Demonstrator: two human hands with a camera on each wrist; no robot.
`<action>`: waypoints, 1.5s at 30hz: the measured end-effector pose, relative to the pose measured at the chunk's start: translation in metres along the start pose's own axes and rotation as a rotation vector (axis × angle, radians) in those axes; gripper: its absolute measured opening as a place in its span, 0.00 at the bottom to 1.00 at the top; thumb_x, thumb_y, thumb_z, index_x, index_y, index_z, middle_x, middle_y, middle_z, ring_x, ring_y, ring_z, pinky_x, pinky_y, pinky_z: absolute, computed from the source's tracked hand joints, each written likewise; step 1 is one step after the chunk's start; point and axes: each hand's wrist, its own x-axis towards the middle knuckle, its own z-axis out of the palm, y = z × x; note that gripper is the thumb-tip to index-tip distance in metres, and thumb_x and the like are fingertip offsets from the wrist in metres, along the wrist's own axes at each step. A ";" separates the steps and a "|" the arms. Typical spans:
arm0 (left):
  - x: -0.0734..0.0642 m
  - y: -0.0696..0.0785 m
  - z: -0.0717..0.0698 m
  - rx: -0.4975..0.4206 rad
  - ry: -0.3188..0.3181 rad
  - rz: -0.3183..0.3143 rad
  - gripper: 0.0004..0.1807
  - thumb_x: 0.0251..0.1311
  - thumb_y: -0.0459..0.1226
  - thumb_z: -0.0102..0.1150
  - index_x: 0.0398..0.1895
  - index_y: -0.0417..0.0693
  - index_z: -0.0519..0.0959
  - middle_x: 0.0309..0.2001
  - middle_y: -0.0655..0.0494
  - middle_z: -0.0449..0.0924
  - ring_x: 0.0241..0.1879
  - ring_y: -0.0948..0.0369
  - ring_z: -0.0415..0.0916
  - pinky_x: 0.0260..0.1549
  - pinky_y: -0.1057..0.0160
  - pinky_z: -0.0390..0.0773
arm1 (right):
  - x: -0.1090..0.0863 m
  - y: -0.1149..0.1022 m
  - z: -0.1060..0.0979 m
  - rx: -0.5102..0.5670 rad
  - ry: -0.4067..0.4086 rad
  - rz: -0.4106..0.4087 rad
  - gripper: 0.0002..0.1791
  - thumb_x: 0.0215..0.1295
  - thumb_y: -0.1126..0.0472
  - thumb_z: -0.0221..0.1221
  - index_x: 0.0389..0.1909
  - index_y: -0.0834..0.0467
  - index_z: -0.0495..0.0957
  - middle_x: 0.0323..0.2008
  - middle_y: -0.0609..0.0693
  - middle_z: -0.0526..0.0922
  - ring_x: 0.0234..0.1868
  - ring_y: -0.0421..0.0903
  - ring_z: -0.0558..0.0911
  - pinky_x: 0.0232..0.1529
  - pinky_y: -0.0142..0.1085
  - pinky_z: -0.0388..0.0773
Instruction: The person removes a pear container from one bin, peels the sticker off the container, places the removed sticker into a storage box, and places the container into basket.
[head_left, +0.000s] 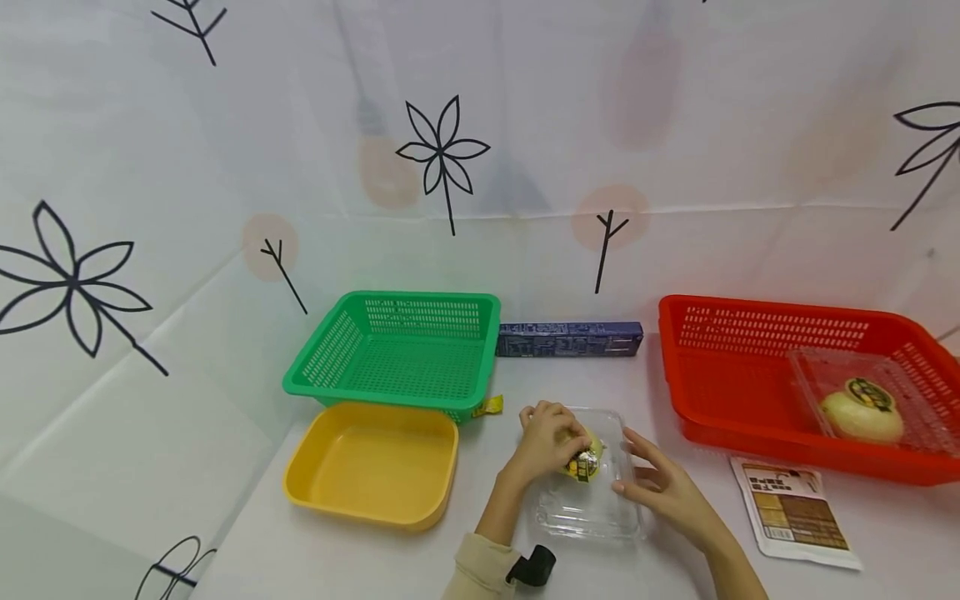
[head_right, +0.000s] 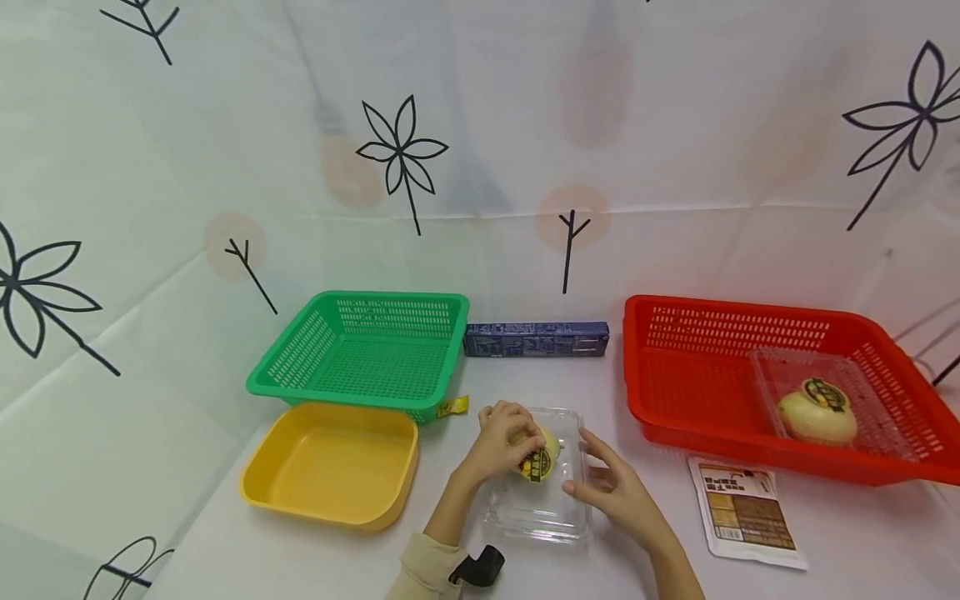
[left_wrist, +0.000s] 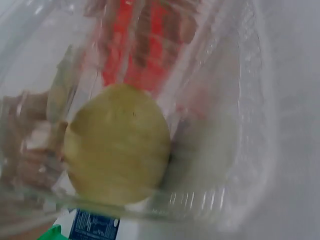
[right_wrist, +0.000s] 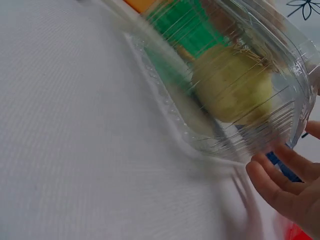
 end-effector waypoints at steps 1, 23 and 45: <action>-0.001 -0.002 -0.001 -0.025 -0.007 -0.001 0.06 0.53 0.42 0.65 0.30 0.50 0.86 0.36 0.59 0.78 0.43 0.64 0.68 0.51 0.57 0.57 | 0.002 -0.001 0.000 -0.022 0.000 0.002 0.42 0.56 0.64 0.64 0.69 0.64 0.55 0.60 0.73 0.65 0.50 0.65 0.76 0.46 0.35 0.77; 0.001 -0.008 -0.001 -0.068 -0.018 -0.013 0.04 0.51 0.39 0.67 0.26 0.49 0.84 0.34 0.59 0.77 0.39 0.66 0.66 0.48 0.62 0.55 | 0.020 -0.003 0.003 -0.041 -0.018 0.139 0.45 0.61 0.56 0.60 0.73 0.59 0.45 0.65 0.74 0.57 0.55 0.69 0.71 0.51 0.57 0.73; -0.005 -0.014 -0.004 -0.252 0.007 -0.014 0.15 0.48 0.39 0.70 0.42 0.46 0.84 0.44 0.54 0.79 0.47 0.65 0.69 0.56 0.58 0.57 | 0.019 -0.002 0.004 -0.026 -0.007 0.123 0.45 0.61 0.57 0.60 0.73 0.60 0.45 0.64 0.74 0.57 0.55 0.70 0.71 0.50 0.56 0.74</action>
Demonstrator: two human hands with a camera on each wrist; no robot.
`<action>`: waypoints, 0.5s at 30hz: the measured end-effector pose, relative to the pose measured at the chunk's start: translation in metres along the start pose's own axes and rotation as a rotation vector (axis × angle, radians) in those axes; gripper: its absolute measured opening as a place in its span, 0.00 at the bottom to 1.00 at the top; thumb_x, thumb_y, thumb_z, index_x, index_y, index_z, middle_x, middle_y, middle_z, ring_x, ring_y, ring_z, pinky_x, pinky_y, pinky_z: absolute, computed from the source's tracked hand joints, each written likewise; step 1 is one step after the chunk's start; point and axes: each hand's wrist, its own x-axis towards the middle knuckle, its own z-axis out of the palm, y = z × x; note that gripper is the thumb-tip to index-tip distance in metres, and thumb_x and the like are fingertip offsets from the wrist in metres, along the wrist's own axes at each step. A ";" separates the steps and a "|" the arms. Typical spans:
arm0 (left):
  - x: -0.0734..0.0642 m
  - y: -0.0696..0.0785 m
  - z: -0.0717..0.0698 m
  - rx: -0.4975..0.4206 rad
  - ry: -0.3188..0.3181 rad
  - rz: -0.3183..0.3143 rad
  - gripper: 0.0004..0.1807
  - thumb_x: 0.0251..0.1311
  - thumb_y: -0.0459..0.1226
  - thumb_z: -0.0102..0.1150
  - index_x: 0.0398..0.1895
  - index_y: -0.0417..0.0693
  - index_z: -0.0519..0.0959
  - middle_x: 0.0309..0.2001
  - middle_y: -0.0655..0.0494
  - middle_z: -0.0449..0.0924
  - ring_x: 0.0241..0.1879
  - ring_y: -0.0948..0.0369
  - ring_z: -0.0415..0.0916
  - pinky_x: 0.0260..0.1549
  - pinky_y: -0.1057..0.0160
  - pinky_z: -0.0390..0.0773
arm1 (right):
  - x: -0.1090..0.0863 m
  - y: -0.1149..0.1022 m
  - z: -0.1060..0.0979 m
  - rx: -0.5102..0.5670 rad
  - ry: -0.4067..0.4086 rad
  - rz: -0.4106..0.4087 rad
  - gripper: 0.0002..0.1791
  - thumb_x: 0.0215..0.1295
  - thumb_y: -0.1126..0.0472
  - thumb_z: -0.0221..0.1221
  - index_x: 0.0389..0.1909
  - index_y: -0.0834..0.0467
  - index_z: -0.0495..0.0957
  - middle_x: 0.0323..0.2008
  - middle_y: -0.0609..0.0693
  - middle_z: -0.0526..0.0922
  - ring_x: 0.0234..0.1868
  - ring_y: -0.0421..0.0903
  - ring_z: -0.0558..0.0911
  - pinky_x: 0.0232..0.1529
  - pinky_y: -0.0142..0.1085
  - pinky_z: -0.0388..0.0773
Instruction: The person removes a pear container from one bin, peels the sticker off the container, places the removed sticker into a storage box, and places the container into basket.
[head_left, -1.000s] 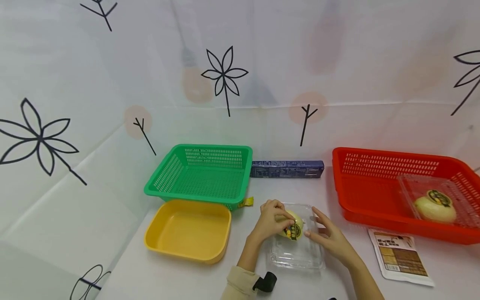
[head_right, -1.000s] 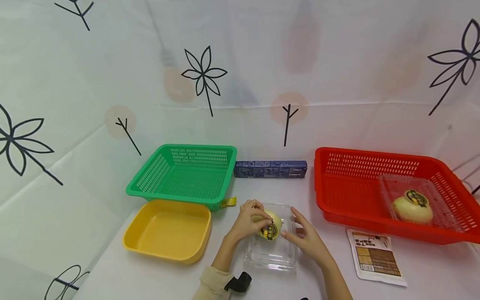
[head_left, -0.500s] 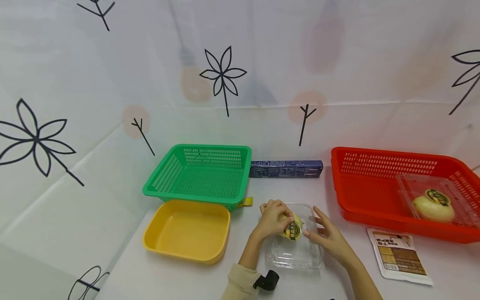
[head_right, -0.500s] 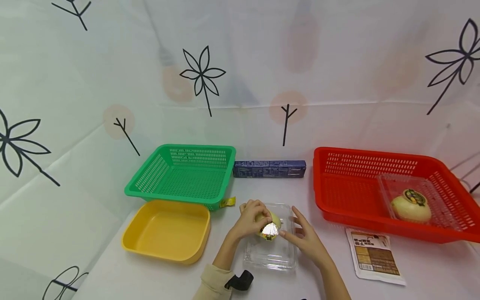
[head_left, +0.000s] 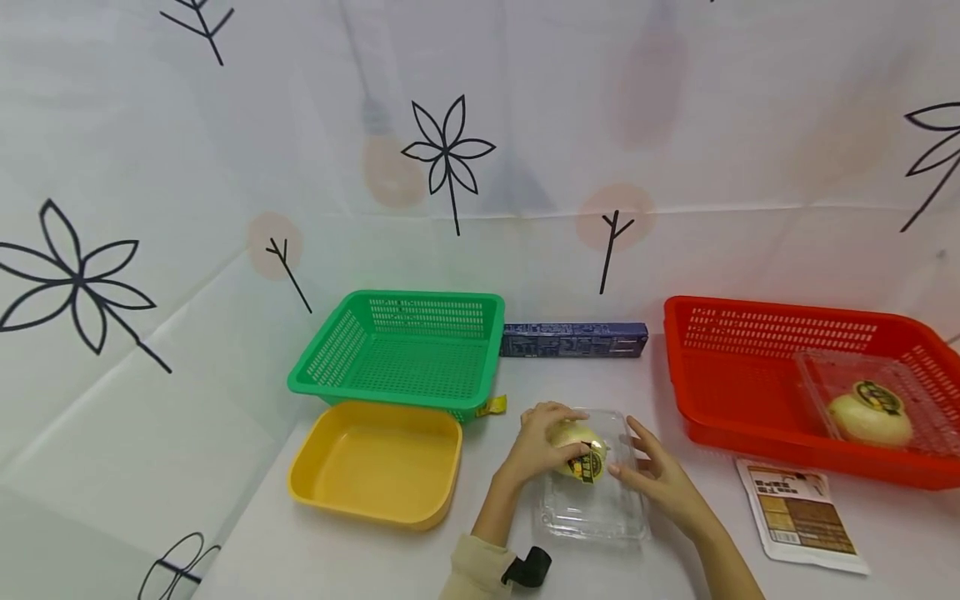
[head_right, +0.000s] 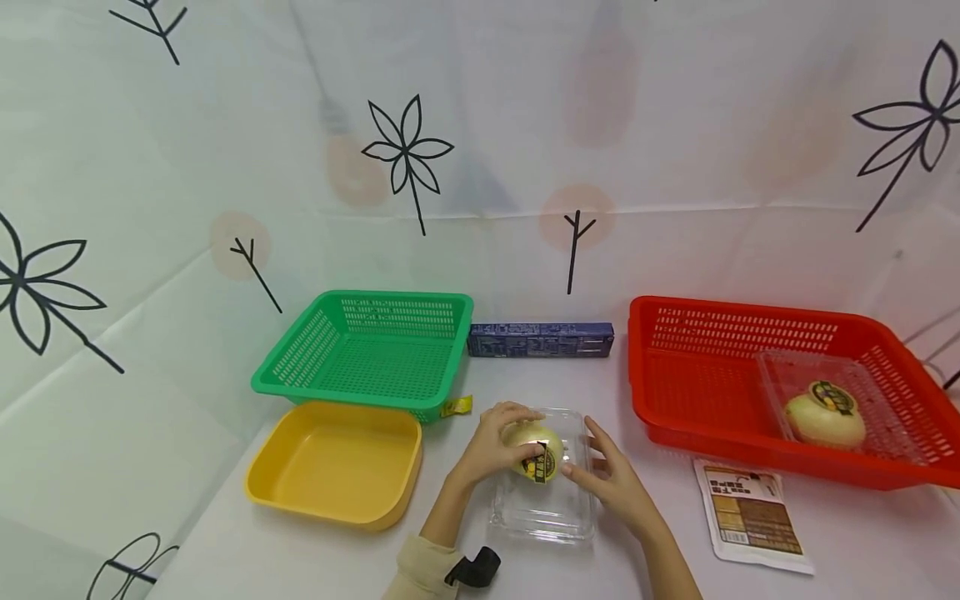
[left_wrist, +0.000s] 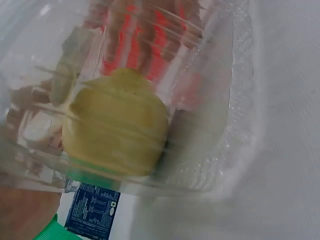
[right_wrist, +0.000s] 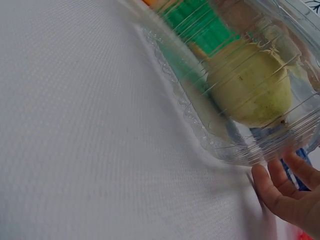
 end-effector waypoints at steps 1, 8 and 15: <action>-0.001 0.000 0.001 0.015 0.015 0.008 0.17 0.48 0.39 0.70 0.44 0.46 0.84 0.45 0.54 0.78 0.48 0.63 0.68 0.56 0.57 0.59 | 0.000 0.000 0.000 -0.001 0.000 0.000 0.45 0.61 0.57 0.60 0.73 0.60 0.45 0.64 0.74 0.57 0.55 0.70 0.71 0.49 0.56 0.75; -0.005 0.002 0.007 0.120 0.074 0.094 0.06 0.51 0.37 0.68 0.31 0.46 0.87 0.47 0.49 0.76 0.48 0.56 0.65 0.53 0.57 0.60 | 0.001 0.001 0.000 0.017 0.009 -0.016 0.44 0.61 0.59 0.59 0.73 0.61 0.46 0.64 0.75 0.56 0.55 0.71 0.71 0.45 0.53 0.78; -0.004 0.000 0.012 0.025 0.122 0.080 0.03 0.47 0.34 0.69 0.24 0.42 0.86 0.33 0.52 0.80 0.43 0.58 0.69 0.53 0.57 0.58 | 0.000 0.000 0.001 0.029 -0.009 0.008 0.44 0.62 0.60 0.59 0.73 0.60 0.45 0.65 0.75 0.55 0.56 0.72 0.69 0.46 0.53 0.77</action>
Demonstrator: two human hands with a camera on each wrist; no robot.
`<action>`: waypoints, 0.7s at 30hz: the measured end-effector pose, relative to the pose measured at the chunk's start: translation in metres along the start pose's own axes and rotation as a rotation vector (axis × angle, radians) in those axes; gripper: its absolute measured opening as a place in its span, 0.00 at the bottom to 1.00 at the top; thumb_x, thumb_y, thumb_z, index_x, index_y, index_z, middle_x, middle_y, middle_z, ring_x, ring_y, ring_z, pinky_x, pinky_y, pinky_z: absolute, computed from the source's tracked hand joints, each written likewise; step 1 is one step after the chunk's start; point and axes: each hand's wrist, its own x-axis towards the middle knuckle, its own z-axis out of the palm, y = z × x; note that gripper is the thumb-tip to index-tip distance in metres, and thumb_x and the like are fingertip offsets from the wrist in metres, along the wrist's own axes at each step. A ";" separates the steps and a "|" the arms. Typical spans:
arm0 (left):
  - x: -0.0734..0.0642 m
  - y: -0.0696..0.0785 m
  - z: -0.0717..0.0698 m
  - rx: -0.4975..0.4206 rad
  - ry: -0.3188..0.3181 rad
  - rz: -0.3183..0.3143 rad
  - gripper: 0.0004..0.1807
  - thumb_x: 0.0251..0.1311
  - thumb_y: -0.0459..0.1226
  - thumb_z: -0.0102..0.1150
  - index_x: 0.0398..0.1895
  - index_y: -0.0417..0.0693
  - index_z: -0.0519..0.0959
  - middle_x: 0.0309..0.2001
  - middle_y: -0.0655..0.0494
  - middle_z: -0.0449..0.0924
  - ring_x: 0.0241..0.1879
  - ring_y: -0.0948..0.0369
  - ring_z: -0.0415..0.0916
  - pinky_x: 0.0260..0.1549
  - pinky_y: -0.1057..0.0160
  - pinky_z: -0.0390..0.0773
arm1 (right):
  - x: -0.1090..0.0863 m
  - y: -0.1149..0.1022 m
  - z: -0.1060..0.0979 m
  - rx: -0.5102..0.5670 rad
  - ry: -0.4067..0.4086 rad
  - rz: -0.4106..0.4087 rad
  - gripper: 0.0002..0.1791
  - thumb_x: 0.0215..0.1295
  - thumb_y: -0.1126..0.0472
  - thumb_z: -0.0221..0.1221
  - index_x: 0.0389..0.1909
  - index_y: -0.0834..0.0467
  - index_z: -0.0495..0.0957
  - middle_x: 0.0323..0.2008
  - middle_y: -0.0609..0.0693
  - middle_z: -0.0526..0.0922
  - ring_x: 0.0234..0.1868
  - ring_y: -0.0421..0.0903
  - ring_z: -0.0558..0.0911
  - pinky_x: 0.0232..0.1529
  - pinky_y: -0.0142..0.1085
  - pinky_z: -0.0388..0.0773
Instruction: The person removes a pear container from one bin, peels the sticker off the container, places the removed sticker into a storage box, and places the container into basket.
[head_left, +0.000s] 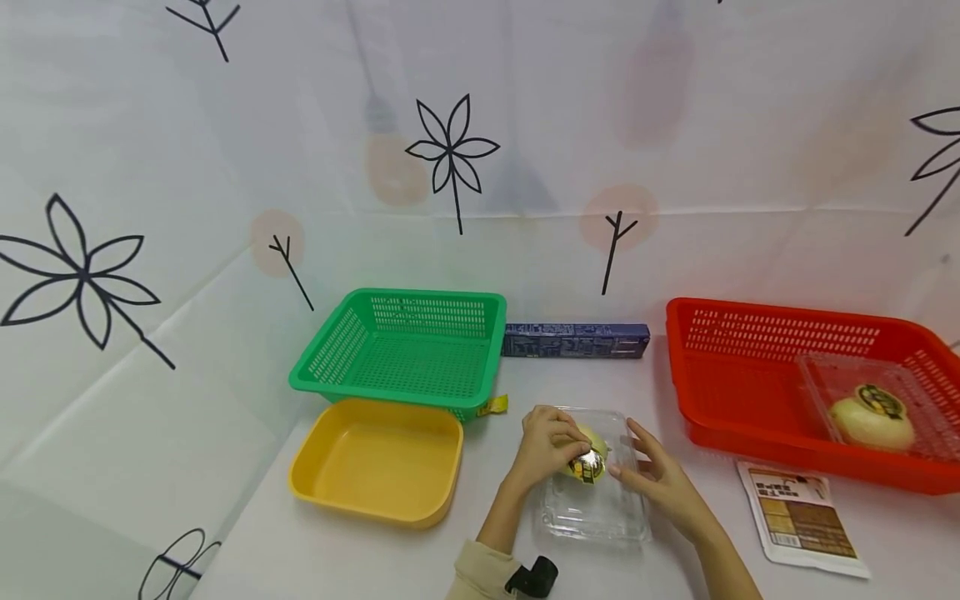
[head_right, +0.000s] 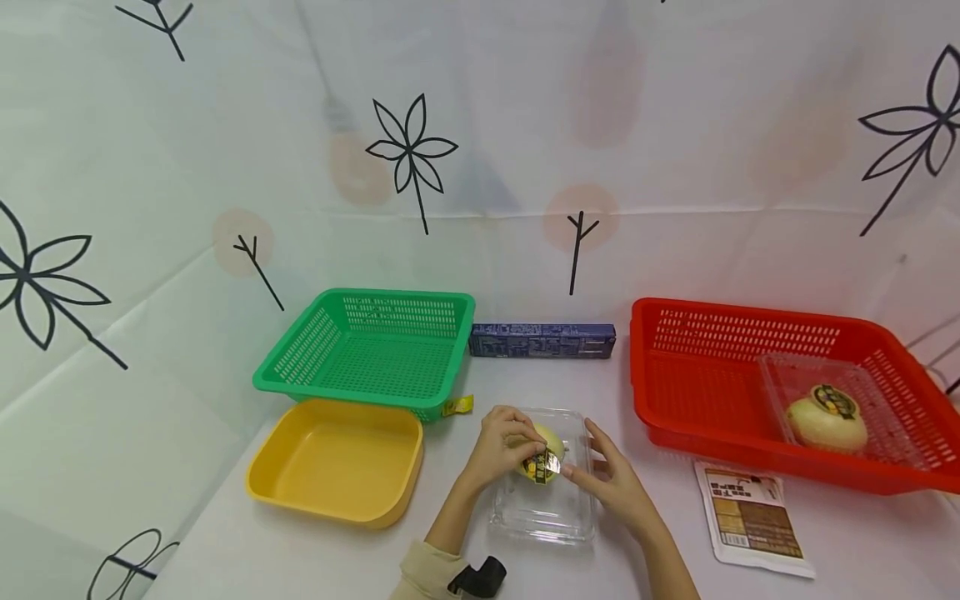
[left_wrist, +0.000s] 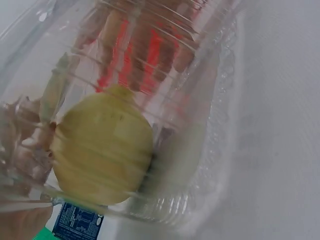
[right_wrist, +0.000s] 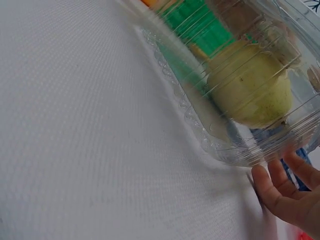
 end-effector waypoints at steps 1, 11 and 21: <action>0.000 0.000 0.000 -0.017 -0.004 -0.012 0.03 0.47 0.34 0.69 0.24 0.42 0.85 0.31 0.52 0.80 0.43 0.59 0.69 0.54 0.57 0.58 | 0.000 0.000 0.000 -0.001 -0.002 0.007 0.44 0.62 0.59 0.59 0.73 0.60 0.45 0.65 0.74 0.54 0.56 0.72 0.68 0.47 0.53 0.77; 0.000 0.002 0.002 -0.075 0.023 -0.020 0.04 0.48 0.33 0.68 0.24 0.40 0.83 0.32 0.52 0.83 0.42 0.61 0.72 0.54 0.56 0.57 | 0.000 0.000 -0.001 -0.006 0.006 -0.017 0.44 0.61 0.60 0.60 0.72 0.61 0.46 0.65 0.76 0.55 0.55 0.72 0.70 0.46 0.54 0.77; -0.004 0.006 0.006 0.036 0.103 0.149 0.03 0.48 0.30 0.66 0.24 0.40 0.81 0.31 0.52 0.84 0.36 0.62 0.80 0.61 0.51 0.64 | -0.001 -0.003 -0.002 -0.027 0.008 -0.120 0.40 0.61 0.62 0.60 0.72 0.58 0.53 0.66 0.72 0.56 0.50 0.66 0.75 0.46 0.55 0.76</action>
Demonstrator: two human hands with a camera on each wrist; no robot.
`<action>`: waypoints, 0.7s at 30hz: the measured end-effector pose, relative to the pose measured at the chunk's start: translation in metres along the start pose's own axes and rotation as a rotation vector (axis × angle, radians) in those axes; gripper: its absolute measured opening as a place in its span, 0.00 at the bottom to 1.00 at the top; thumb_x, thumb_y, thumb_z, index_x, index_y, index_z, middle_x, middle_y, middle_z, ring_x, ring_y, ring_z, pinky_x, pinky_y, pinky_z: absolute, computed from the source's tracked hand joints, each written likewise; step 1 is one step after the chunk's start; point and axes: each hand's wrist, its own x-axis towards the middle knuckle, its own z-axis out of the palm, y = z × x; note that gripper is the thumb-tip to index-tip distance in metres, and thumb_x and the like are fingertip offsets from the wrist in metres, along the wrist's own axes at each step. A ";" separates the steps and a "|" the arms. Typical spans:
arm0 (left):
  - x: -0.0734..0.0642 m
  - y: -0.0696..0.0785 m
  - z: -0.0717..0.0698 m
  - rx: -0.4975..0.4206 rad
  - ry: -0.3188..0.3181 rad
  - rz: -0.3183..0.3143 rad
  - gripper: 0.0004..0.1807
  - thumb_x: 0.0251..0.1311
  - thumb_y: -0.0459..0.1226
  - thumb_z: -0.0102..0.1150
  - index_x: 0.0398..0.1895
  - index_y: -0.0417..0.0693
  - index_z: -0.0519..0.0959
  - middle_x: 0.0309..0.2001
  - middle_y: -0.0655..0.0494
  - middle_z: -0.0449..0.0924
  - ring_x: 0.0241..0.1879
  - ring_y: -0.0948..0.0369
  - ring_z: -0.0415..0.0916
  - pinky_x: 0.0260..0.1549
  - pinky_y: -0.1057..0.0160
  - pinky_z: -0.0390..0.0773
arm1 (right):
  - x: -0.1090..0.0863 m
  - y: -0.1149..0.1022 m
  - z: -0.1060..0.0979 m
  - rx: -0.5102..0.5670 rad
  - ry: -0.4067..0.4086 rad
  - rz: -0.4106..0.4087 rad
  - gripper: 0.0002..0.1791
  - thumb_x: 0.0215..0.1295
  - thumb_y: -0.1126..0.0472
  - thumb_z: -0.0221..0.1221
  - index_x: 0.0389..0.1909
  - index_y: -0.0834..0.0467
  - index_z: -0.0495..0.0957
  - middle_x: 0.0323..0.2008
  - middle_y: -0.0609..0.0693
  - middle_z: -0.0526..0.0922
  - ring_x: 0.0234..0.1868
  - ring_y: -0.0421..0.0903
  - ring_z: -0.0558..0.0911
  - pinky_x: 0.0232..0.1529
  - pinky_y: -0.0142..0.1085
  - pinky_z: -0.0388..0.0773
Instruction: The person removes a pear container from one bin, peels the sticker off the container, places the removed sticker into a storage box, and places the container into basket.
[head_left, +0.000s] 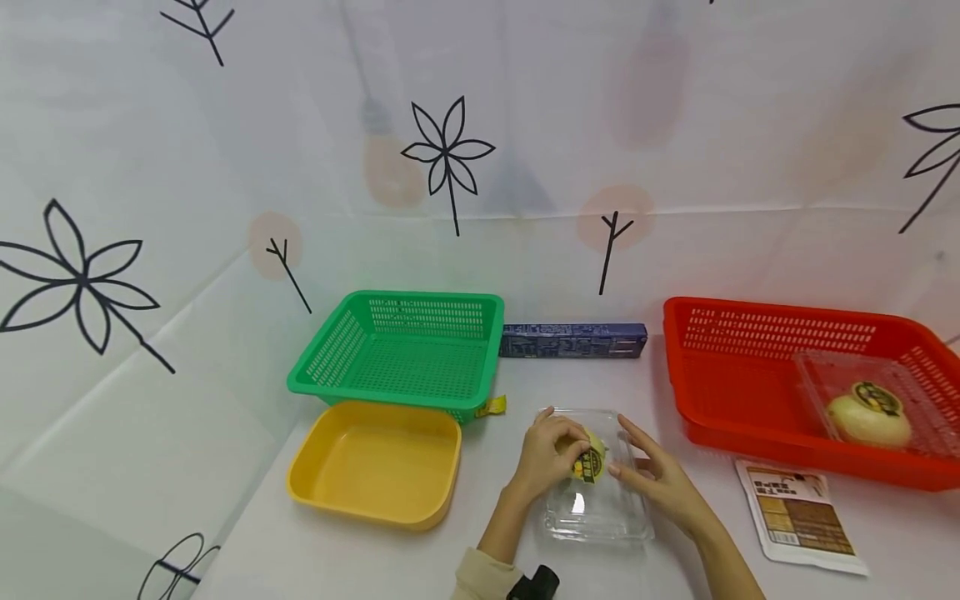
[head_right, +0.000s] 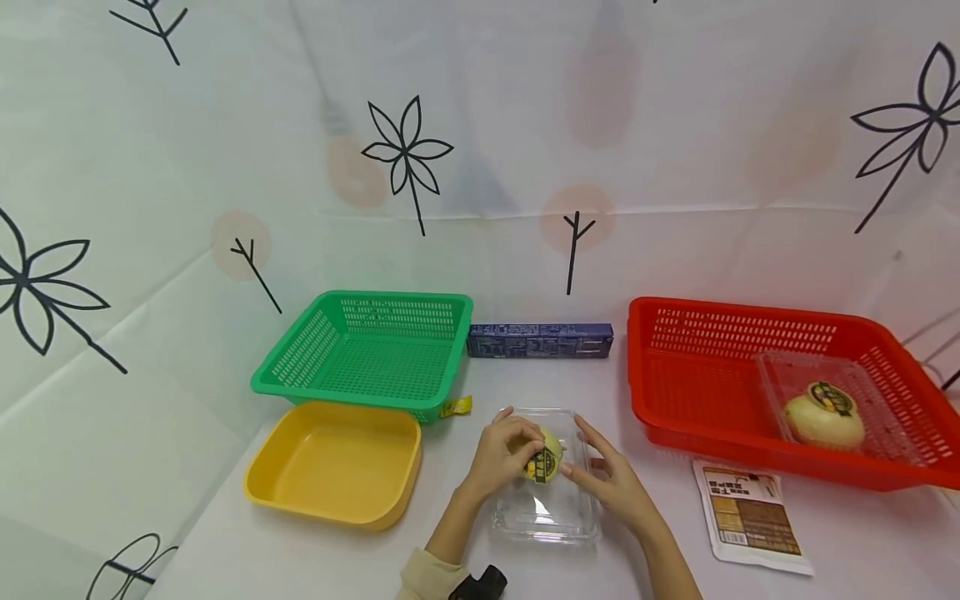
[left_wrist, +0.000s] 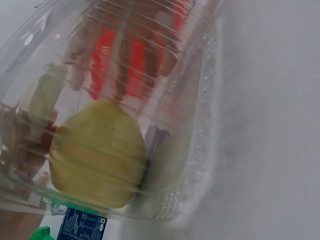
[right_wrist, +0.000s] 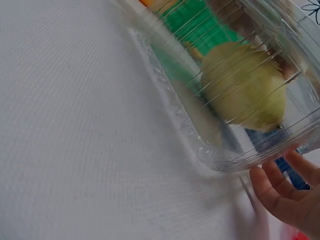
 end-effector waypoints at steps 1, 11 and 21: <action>0.000 0.000 -0.001 -0.030 -0.010 -0.011 0.02 0.49 0.29 0.66 0.24 0.39 0.81 0.31 0.51 0.84 0.36 0.61 0.80 0.61 0.52 0.64 | 0.000 0.000 0.000 -0.002 -0.002 -0.004 0.39 0.61 0.62 0.60 0.72 0.58 0.53 0.66 0.72 0.56 0.50 0.65 0.75 0.45 0.55 0.76; 0.006 0.008 -0.014 -0.285 -0.105 -0.177 0.02 0.48 0.23 0.63 0.26 0.28 0.80 0.31 0.40 0.83 0.38 0.50 0.81 0.65 0.51 0.56 | 0.001 0.003 0.000 -0.003 0.004 0.005 0.41 0.61 0.62 0.60 0.72 0.59 0.51 0.64 0.74 0.58 0.50 0.67 0.75 0.47 0.57 0.75; 0.012 0.029 -0.033 -0.362 -0.153 -0.242 0.03 0.50 0.22 0.60 0.27 0.26 0.79 0.33 0.36 0.82 0.39 0.51 0.81 0.66 0.54 0.54 | 0.001 0.005 0.001 0.017 0.009 0.001 0.41 0.61 0.62 0.59 0.72 0.60 0.51 0.64 0.74 0.58 0.51 0.68 0.74 0.46 0.54 0.77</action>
